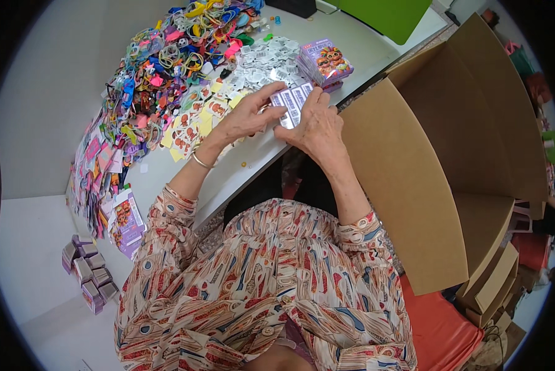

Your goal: Organizing small product boxes and packing them into a larger shipping carton.

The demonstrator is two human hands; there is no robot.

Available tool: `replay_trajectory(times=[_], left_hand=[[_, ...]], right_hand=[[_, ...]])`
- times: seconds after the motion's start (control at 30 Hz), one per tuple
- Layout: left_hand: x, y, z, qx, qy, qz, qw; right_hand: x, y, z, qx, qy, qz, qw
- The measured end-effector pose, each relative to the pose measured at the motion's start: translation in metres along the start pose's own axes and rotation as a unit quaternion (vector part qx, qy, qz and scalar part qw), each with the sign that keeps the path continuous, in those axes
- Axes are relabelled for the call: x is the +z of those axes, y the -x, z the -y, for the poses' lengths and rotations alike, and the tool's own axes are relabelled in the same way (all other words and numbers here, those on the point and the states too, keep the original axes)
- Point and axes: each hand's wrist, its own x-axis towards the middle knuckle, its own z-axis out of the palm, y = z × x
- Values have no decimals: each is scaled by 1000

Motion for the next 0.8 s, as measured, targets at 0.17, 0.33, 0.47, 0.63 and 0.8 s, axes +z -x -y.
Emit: replay_trajectory(times=[0.17,0.33,0.47,0.63,0.8], left_hand=[[5,-12,26,141,-41,-62,987],[0,-15,13,76,12,15,997],[-2,-19,20,123,-1,2,992],[-8,-22,19,123,33,56,990],[-7,-19,10,92,-86,50,991]], right_hand=[[7,-3,-6,-46,-20,-39,998],[1,-3,-5,8,-27,16,999],[2,-4,-3,12,-24,16,1000],[3,-4,-2,17,-22,5,1000],[1,-4,-2,37,-20,0,999]])
